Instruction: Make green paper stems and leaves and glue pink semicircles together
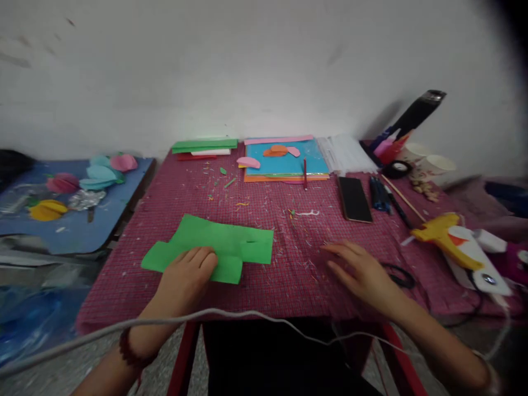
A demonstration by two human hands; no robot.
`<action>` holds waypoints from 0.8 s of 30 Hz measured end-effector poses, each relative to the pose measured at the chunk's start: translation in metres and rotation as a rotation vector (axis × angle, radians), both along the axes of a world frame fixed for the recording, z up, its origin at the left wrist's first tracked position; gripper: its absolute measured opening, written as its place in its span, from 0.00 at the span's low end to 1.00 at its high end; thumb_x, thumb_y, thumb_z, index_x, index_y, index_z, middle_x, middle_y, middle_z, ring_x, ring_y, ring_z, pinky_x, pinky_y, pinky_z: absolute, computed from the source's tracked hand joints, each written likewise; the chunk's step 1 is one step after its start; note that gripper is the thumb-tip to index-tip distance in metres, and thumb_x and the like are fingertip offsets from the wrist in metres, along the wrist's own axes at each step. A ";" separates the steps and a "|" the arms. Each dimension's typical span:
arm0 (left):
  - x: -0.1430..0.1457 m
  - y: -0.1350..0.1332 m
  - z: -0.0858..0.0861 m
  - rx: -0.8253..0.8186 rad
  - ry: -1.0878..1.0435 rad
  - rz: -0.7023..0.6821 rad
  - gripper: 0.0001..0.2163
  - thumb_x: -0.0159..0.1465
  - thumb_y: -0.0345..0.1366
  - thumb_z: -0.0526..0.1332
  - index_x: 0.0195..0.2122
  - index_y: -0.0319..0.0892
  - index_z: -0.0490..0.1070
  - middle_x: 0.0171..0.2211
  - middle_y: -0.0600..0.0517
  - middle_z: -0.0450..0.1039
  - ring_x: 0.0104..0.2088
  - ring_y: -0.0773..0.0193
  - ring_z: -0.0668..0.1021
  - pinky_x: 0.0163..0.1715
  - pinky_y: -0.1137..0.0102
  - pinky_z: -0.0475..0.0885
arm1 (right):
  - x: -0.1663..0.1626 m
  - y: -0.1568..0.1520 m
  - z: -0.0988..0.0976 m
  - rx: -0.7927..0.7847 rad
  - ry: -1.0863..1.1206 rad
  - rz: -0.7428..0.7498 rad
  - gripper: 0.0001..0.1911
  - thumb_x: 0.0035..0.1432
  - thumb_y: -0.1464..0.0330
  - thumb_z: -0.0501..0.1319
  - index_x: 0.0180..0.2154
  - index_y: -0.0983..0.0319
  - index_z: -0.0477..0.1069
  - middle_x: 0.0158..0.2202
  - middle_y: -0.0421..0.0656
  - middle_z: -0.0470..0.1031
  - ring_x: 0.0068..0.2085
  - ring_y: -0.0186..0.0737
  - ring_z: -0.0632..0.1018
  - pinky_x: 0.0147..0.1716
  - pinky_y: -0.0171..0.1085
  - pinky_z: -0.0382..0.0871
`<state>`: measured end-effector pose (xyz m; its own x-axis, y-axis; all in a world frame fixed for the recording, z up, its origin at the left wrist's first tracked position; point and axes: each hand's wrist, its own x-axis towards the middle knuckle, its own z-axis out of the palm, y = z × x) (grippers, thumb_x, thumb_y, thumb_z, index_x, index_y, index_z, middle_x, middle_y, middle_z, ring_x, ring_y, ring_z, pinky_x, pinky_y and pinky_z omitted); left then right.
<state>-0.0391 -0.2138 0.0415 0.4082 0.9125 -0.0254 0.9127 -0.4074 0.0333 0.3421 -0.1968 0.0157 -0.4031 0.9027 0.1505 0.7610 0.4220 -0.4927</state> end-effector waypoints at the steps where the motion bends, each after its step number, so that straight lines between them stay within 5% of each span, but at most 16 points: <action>1: 0.010 -0.001 -0.001 0.004 -0.031 -0.019 0.11 0.58 0.23 0.51 0.35 0.44 0.70 0.42 0.45 0.75 0.43 0.53 0.75 0.42 0.60 0.70 | -0.013 -0.001 0.007 -0.022 0.041 0.027 0.13 0.63 0.69 0.55 0.49 0.58 0.70 0.45 0.47 0.76 0.46 0.46 0.76 0.48 0.49 0.71; 5: 0.048 -0.002 -0.007 0.028 -0.107 -0.086 0.11 0.58 0.23 0.52 0.30 0.46 0.70 0.34 0.47 0.75 0.38 0.54 0.76 0.51 0.55 0.67 | -0.045 -0.007 0.014 -0.150 0.190 0.155 0.23 0.60 0.68 0.59 0.57 0.59 0.62 0.53 0.49 0.72 0.53 0.46 0.73 0.51 0.49 0.68; 8: 0.068 -0.009 -0.016 0.080 -0.150 -0.095 0.10 0.59 0.25 0.53 0.31 0.46 0.70 0.30 0.49 0.72 0.35 0.55 0.75 0.56 0.53 0.63 | -0.054 -0.013 0.004 -0.177 0.300 0.103 0.30 0.57 0.71 0.61 0.60 0.58 0.57 0.52 0.50 0.71 0.51 0.46 0.73 0.50 0.47 0.68; 12: 0.077 -0.031 -0.027 0.152 -0.205 -0.078 0.07 0.60 0.33 0.57 0.39 0.48 0.71 0.37 0.46 0.74 0.41 0.50 0.75 0.57 0.44 0.59 | -0.055 -0.013 -0.011 -0.119 0.377 0.096 0.14 0.56 0.78 0.57 0.44 0.59 0.70 0.36 0.42 0.74 0.38 0.39 0.74 0.39 0.40 0.69; 15: 0.072 -0.053 -0.031 0.125 -0.291 -0.121 0.07 0.61 0.38 0.58 0.41 0.50 0.70 0.37 0.47 0.76 0.40 0.49 0.77 0.52 0.46 0.65 | -0.052 -0.011 -0.015 -0.053 0.350 0.189 0.11 0.56 0.80 0.56 0.35 0.59 0.71 0.34 0.41 0.74 0.38 0.39 0.73 0.39 0.39 0.66; 21: 0.067 -0.079 -0.043 0.018 -0.409 -0.050 0.09 0.64 0.32 0.53 0.44 0.50 0.67 0.37 0.47 0.77 0.35 0.56 0.79 0.33 0.63 0.76 | -0.047 -0.017 -0.017 -0.098 0.350 0.234 0.15 0.55 0.82 0.55 0.39 0.59 0.70 0.36 0.42 0.74 0.41 0.40 0.74 0.42 0.41 0.66; 24: 0.064 -0.075 -0.047 -0.028 -0.316 -0.082 0.07 0.59 0.29 0.54 0.35 0.48 0.68 0.33 0.47 0.77 0.30 0.56 0.79 0.27 0.64 0.75 | -0.047 -0.022 -0.019 -0.146 0.356 0.211 0.17 0.54 0.82 0.56 0.42 0.59 0.70 0.38 0.42 0.75 0.41 0.40 0.74 0.43 0.41 0.66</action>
<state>0.0253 -0.2892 -0.0056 0.4717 0.8772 0.0899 0.8198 -0.4738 0.3216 0.2953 -0.2189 -0.0031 -0.5270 0.8282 0.1906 0.4378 0.4568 -0.7744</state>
